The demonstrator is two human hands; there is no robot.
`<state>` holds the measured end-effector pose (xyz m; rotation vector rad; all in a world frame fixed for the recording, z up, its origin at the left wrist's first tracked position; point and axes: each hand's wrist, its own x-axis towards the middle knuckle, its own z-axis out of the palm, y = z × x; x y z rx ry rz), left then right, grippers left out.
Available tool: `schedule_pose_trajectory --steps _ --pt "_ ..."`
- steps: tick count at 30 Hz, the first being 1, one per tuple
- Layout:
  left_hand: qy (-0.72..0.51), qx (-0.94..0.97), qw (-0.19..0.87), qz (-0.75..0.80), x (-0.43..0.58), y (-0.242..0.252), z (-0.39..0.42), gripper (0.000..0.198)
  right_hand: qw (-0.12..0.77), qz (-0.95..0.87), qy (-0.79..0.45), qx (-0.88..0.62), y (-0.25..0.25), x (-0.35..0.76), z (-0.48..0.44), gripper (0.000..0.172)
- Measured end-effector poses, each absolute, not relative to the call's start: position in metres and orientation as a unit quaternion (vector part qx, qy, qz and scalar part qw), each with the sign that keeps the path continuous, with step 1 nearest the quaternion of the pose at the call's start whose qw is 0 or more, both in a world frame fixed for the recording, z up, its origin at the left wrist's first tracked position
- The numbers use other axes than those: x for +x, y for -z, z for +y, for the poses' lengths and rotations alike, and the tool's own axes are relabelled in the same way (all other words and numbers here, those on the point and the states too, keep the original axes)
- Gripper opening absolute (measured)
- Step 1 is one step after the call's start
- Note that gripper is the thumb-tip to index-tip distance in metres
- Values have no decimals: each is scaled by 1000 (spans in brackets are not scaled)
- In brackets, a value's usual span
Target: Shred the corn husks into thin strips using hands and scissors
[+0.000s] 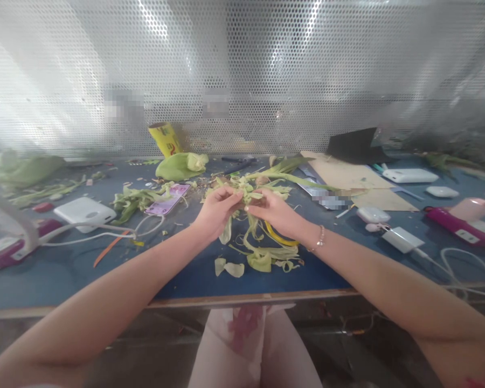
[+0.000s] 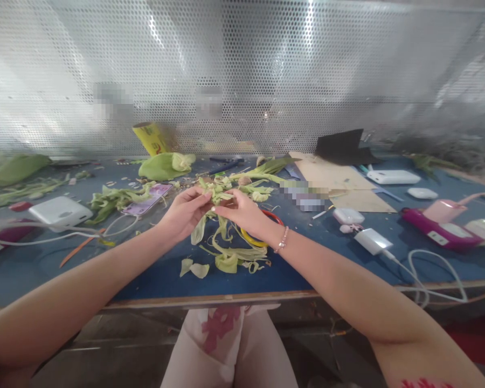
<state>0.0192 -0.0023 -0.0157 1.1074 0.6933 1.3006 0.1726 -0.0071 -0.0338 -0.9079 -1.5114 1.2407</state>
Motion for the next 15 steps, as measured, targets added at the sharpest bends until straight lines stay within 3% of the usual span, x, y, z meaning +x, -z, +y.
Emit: schedule_pose_trajectory --steps 7,15 --pt "-552 506 560 354 19 10 -4 27 485 -632 -466 -386 26 176 -11 26" --pt "-514 600 466 399 12 12 -1 27 509 -566 -555 -337 26 177 -10 19"
